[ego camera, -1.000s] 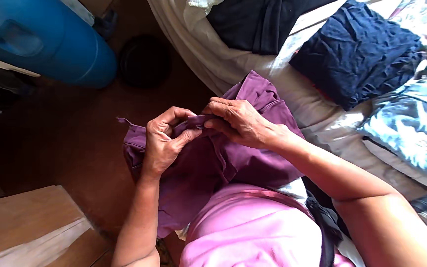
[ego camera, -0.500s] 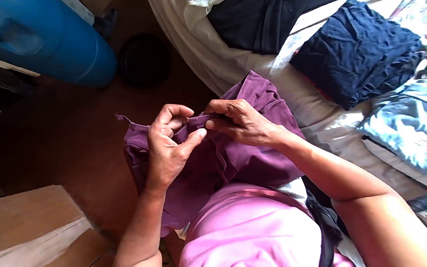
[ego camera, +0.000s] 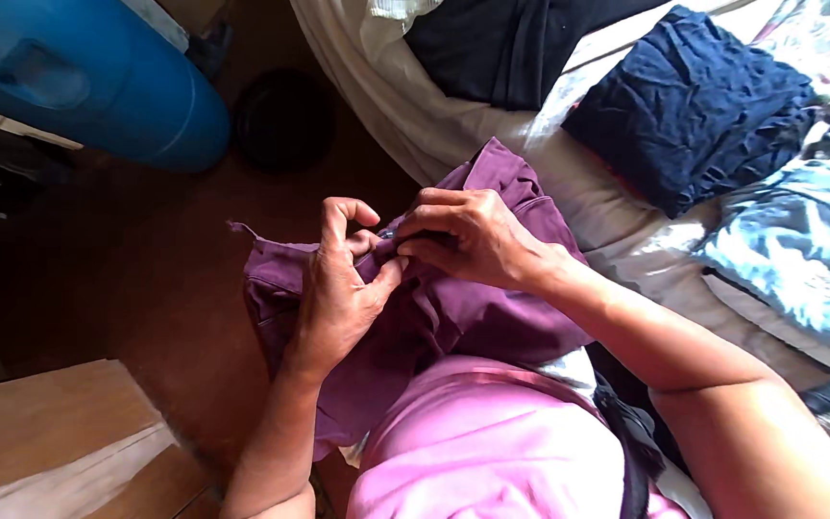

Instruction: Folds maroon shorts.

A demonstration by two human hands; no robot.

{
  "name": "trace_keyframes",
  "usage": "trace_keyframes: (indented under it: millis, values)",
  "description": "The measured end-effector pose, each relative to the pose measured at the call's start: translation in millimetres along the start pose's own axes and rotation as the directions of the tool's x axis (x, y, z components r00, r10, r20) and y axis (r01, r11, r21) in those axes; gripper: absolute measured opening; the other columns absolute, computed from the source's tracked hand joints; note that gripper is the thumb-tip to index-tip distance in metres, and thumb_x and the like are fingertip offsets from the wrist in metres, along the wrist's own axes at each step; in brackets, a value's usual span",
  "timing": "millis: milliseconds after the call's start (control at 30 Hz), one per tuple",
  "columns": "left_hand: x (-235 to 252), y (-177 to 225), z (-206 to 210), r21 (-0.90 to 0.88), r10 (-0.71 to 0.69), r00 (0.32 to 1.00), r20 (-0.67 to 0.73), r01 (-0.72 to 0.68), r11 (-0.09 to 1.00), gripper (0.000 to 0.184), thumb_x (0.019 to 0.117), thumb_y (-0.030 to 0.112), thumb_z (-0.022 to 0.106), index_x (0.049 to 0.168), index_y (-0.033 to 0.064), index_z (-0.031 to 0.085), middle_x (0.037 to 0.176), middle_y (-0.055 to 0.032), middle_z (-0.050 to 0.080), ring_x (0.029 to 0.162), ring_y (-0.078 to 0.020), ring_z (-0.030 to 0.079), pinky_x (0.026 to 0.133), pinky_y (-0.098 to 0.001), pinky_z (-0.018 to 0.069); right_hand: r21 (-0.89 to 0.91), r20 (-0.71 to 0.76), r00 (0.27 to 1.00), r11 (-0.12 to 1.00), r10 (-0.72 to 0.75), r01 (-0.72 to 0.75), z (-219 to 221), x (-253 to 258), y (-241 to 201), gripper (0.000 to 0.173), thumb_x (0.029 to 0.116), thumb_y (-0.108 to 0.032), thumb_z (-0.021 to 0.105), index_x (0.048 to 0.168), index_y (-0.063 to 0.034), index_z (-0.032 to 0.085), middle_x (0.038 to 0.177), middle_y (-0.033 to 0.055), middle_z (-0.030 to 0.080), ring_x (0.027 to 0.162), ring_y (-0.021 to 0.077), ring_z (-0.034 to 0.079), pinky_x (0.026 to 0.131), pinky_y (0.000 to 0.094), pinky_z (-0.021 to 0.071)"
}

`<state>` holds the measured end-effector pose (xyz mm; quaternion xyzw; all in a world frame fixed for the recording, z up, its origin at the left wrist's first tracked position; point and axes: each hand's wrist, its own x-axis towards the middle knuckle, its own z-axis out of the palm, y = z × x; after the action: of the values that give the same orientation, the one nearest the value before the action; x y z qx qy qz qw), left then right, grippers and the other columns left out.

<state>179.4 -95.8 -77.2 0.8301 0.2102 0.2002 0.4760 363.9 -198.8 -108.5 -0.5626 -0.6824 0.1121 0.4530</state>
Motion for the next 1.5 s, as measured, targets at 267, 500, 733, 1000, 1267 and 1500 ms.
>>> trace_keyframes:
  millis: [267,500,733,1000,1267,1500]
  values:
    - [-0.2,0.4,-1.9,0.076,0.078,0.996,0.038,-0.081,0.994,0.047,0.0880,0.009,0.076,0.124,0.0109,0.047,0.094,0.0019,0.072,0.082,-0.0031,0.070,0.071,-0.0199,0.0580,-0.264,0.176,0.980,0.954,-0.096,0.141,-9.9,5.6,-13.0,0.022,0.1040,-0.014,0.048,0.099,-0.0014,0.065,0.084,0.0125,0.061,0.076,0.0285,0.064,0.059,0.0383,0.0494]
    - [-1.8,-15.9,0.4,0.053,0.258,0.966,-0.019,-0.257,0.965,0.042,0.0883,0.007,0.077,0.120,0.0059,0.049,0.108,-0.0025,0.070,0.102,-0.0053,0.069,0.091,-0.0234,0.0576,0.083,0.288,0.951,0.987,0.109,-0.138,-20.7,13.2,-8.5,0.020,0.1023,-0.015,0.051,0.096,-0.0047,0.067,0.080,0.0028,0.062,0.072,0.0111,0.060,0.065,0.0303,0.0478]
    - [0.1,-17.1,-1.6,0.178,0.269,0.962,-0.035,-0.259,0.949,0.034,0.0915,0.016,0.076,0.120,0.0009,0.066,0.112,-0.0072,0.073,0.103,-0.0106,0.070,0.094,-0.0284,0.0574,0.604,0.541,0.743,0.434,0.393,-0.669,-19.8,19.0,-0.9,0.029,0.1051,-0.007,0.048,0.080,-0.0059,0.064,0.069,-0.0022,0.063,0.063,0.0020,0.060,0.059,0.0184,0.0513]
    - [2.1,-4.5,-11.0,0.210,0.084,0.996,0.036,-0.090,0.974,0.025,0.0923,0.025,0.073,0.111,0.0098,0.071,0.101,0.0024,0.073,0.090,-0.0014,0.068,0.079,-0.0198,0.0568,0.583,0.513,0.771,0.505,0.378,-0.636,-23.2,14.4,-4.7,0.029,0.1062,-0.008,0.048,0.083,-0.0056,0.064,0.069,-0.0023,0.061,0.064,0.0021,0.059,0.059,0.0180,0.0496]
    - [-21.8,0.0,27.8,0.414,0.195,0.949,-0.249,-0.078,0.907,0.025,0.0921,0.032,0.075,0.097,0.0075,0.075,0.085,-0.0011,0.072,0.075,-0.0102,0.065,0.074,-0.0336,0.0516,0.661,0.302,0.826,0.520,0.476,-0.541,-5.1,2.5,-2.7,0.027,0.1058,-0.007,0.047,0.085,-0.0049,0.064,0.072,-0.0029,0.062,0.066,0.0019,0.060,0.062,0.0188,0.0510]
    - [-19.4,-7.3,48.1,0.314,0.073,0.930,-0.360,0.047,0.948,0.018,0.0941,0.024,0.073,0.097,0.0057,0.074,0.084,-0.0012,0.073,0.073,-0.0068,0.066,0.068,-0.0278,0.0528,0.629,0.134,0.890,0.657,0.435,-0.416,10.0,-13.9,-2.4,0.022,0.1045,-0.006,0.050,0.089,-0.0024,0.065,0.070,-0.0034,0.060,0.064,0.0005,0.057,0.060,0.0180,0.0483]
